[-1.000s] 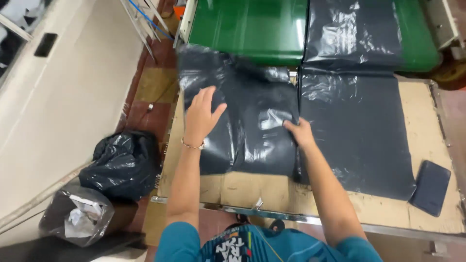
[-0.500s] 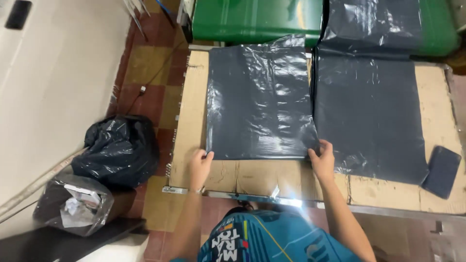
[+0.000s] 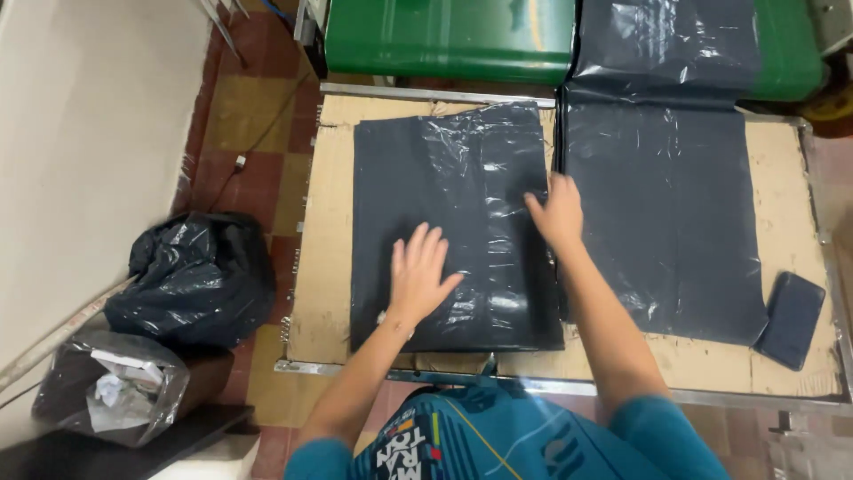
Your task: Catching plastic bags from a machine, folding them into rectangles, and stacking them in a crate
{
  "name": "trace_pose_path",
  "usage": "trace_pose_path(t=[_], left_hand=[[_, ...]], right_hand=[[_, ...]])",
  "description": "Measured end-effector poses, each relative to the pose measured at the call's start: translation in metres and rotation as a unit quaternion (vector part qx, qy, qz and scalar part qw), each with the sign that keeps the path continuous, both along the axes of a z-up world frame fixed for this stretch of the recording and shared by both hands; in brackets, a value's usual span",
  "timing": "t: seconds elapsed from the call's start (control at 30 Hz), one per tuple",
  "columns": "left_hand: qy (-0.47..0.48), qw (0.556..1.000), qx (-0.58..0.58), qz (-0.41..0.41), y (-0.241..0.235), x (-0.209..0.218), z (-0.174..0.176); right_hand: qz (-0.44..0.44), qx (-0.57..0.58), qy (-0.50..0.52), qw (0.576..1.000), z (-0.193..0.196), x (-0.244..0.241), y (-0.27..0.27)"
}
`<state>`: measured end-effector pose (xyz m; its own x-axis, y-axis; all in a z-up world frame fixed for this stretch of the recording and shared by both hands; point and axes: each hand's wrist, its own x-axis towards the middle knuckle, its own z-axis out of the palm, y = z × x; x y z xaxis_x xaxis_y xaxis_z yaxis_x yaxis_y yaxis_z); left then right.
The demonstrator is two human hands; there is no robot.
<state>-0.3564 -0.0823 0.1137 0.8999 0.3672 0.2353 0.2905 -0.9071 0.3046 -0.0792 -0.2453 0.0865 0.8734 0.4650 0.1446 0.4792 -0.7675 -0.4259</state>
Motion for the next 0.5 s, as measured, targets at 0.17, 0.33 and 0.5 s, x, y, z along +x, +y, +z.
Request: trace_pose_path(t=[0.17,0.33,0.5], left_hand=[[0.131,0.985,-0.004,-0.115,0.003,0.068,-0.037],[0.078,0.990,-0.045,-0.111,0.013,0.071,-0.051],[-0.036,0.986,-0.156,-0.055,0.034,0.080,-0.089]], right_hand=[[-0.127,-0.140,0.083,0.978,-0.021,0.086,0.093],[-0.149,-0.055,0.223,0.962,-0.060,0.136,0.086],[-0.155,0.062,0.254,0.953,-0.097,0.163,0.080]])
